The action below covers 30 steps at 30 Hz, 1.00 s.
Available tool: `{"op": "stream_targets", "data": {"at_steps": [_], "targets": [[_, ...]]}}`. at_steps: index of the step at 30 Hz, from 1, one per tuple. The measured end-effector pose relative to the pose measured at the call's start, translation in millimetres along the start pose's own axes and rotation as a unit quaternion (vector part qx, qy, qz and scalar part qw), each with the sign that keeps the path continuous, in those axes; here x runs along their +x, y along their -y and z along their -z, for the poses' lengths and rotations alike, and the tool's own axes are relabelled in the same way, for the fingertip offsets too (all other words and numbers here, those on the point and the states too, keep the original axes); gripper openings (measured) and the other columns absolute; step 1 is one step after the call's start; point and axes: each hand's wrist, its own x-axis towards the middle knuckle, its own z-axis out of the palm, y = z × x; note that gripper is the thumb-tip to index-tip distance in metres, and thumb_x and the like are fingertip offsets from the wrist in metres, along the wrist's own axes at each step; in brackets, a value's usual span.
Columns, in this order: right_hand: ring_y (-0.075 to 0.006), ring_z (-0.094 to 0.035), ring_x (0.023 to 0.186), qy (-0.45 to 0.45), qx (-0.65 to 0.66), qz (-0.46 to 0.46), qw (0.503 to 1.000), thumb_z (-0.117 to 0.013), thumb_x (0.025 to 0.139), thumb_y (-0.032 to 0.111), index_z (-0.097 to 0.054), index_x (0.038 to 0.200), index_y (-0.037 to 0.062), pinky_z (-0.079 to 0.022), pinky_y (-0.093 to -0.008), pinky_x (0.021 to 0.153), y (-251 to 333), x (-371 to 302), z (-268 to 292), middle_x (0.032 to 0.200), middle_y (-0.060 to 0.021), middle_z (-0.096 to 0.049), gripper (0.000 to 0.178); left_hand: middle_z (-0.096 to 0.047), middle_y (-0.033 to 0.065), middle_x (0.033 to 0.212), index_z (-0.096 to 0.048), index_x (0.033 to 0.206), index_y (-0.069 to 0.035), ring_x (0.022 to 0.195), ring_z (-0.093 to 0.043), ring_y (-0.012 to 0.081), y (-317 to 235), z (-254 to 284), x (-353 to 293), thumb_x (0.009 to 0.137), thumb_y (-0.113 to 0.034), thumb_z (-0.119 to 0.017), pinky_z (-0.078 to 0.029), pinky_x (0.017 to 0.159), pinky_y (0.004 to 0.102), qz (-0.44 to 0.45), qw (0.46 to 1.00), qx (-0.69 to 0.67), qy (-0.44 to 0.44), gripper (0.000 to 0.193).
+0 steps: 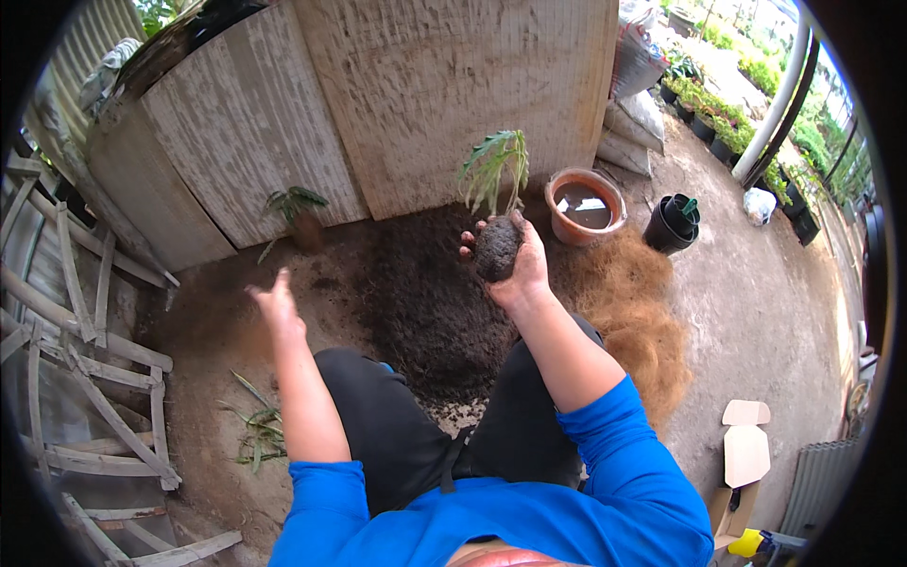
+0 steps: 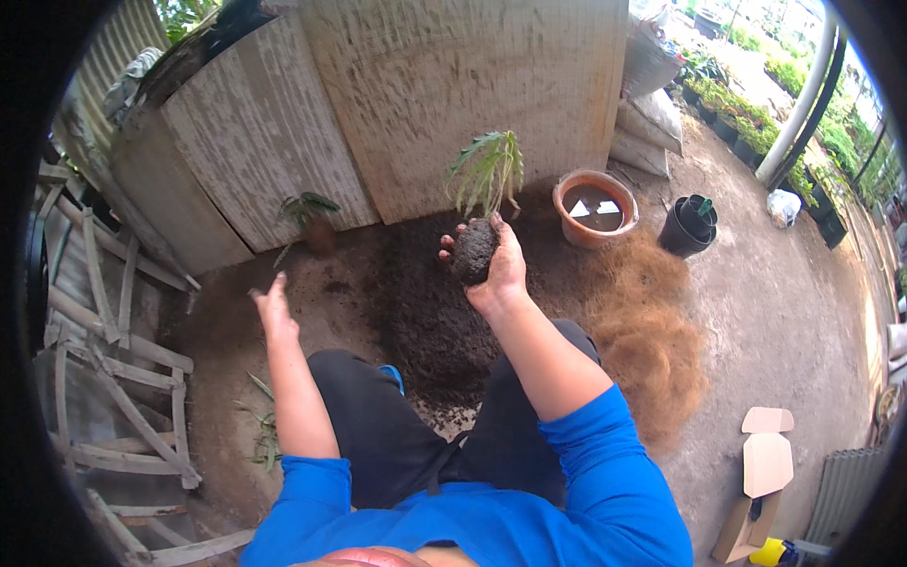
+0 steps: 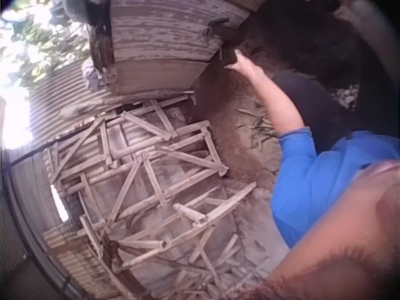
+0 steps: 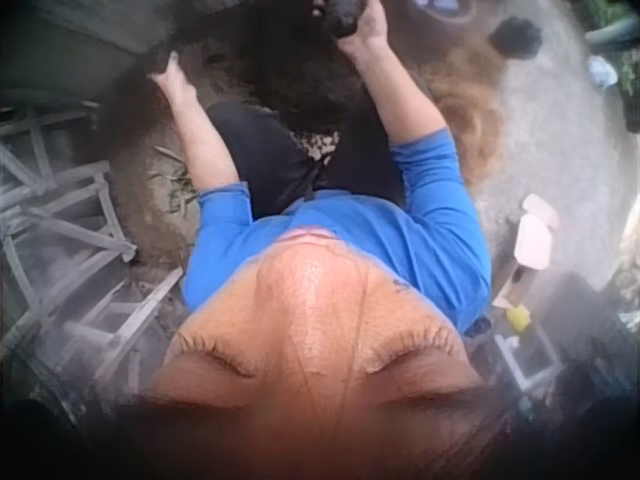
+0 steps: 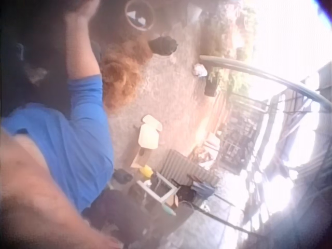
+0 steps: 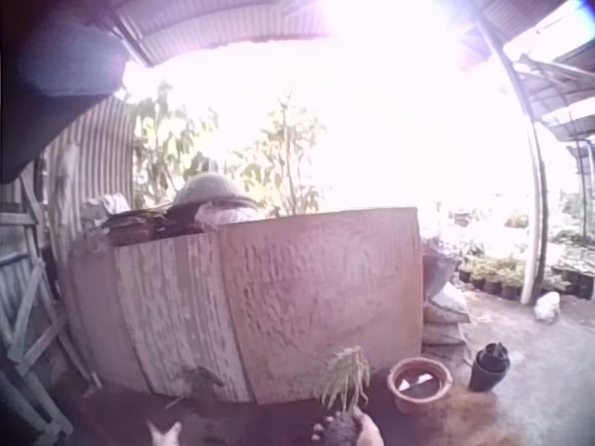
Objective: The person sits on the ground and packs soil around the root ball of a small plant by hand. They repeatedly add soil and press it firmly to form a compact root ball, occasionally lifting the plant to inspect the shape.
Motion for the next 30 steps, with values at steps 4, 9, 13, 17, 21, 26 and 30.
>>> {"op": "stream_targets", "data": {"at_steps": [4, 9, 13, 17, 21, 26, 30], "targets": [[-0.0316, -0.057, 0.079, 0.018, 0.033, -0.006, 0.999, -0.041, 0.088, 0.038, -0.046, 0.091, 0.0079, -0.047, -0.0445, 0.07, 2, 3, -2, 0.083, -0.0098, -0.055, 0.03, -0.034, 0.0126, 0.136, -0.054, 0.117, -0.027, 0.13, -0.023, 0.0294, -15, -25, -56, 0.075, -0.047, -0.059, -0.003, 0.102, 0.0581, -0.15, 0.864, 0.431, 0.211, 0.046], [-0.0327, -0.056, 0.085, 0.047, 0.041, -0.03, 0.998, -0.04, 0.088, 0.04, -0.049, 0.091, 0.0063, -0.047, -0.0455, 0.077, -9, 4, -2, 0.084, -0.0105, -0.056, 0.035, -0.047, 0.0149, 0.123, -0.066, 0.097, -0.014, 0.119, -0.039, 0.0314, 2, -51, -102, 0.07, -0.021, -0.068, -0.031, 0.098, 0.0391, -0.275, 0.866, 0.25, 0.334, 0.028], [-0.0337, -0.055, 0.088, 0.053, 0.041, -0.051, 0.996, -0.039, 0.088, 0.042, -0.051, 0.09, 0.0053, -0.046, -0.0462, 0.079, -14, 3, 0, 0.085, -0.0116, -0.057, 0.039, -0.051, 0.0137, 0.119, -0.067, 0.088, -0.011, 0.117, -0.04, 0.0308, 3, -68, -128, 0.066, -0.017, -0.07, -0.033, 0.097, 0.0397, -0.388, 0.826, 0.222, 0.343, 0.023], [-0.0342, -0.054, 0.09, 0.09, 0.05, -0.061, 0.993, -0.038, 0.088, 0.043, -0.051, 0.09, 0.0047, -0.046, -0.0467, 0.08, -18, 3, 3, 0.088, -0.0133, -0.057, 0.041, -0.053, 0.013, 0.112, -0.068, 0.08, -0.01, 0.111, -0.043, 0.0315, 17, -80, -134, 0.065, -0.018, -0.07, -0.033, 0.093, 0.0431, -0.382, 0.852, 0.148, 0.327, 0.018], [-0.0332, -0.055, 0.087, 0.068, 0.043, -0.051, 0.995, -0.043, 0.087, 0.042, -0.048, 0.093, 0.0079, -0.046, -0.0455, 0.077, -17, -1, -1, 0.088, -0.0099, -0.056, 0.036, -0.05, 0.0109, 0.109, -0.066, 0.078, -0.004, 0.107, -0.045, 0.0268, 13, -80, -136, 0.065, -0.01, -0.07, -0.037, 0.09, 0.0378, -0.393, 0.852, 0.147, 0.313, 0.015], [-0.0336, -0.055, 0.089, 0.059, 0.041, -0.053, 0.996, -0.042, 0.087, 0.042, -0.049, 0.093, 0.0079, -0.044, -0.046, 0.079, -13, -4, -6, 0.087, -0.01, -0.057, 0.036, -0.048, 0.0084, 0.105, -0.066, 0.076, -0.003, 0.105, -0.045, 0.0231, 6, -74, -136, 0.064, -0.006, -0.07, -0.037, 0.09, 0.0328, -0.36, 0.866, 0.102, 0.331, 0.012], [-0.0343, -0.055, 0.091, 0.065, 0.031, -0.047, 0.996, -0.04, 0.088, 0.043, -0.049, 0.094, 0.0075, -0.043, -0.0475, 0.081, -13, -1, -4, 0.088, -0.0103, -0.057, 0.038, -0.045, 0.0056, 0.106, -0.066, 0.075, -0.002, 0.104, -0.044, 0.0197, 1, -69, -132, 0.065, -0.002, -0.069, -0.036, 0.089, 0.0301, -0.263, 0.892, 0.011, 0.367, 0.01]]}}
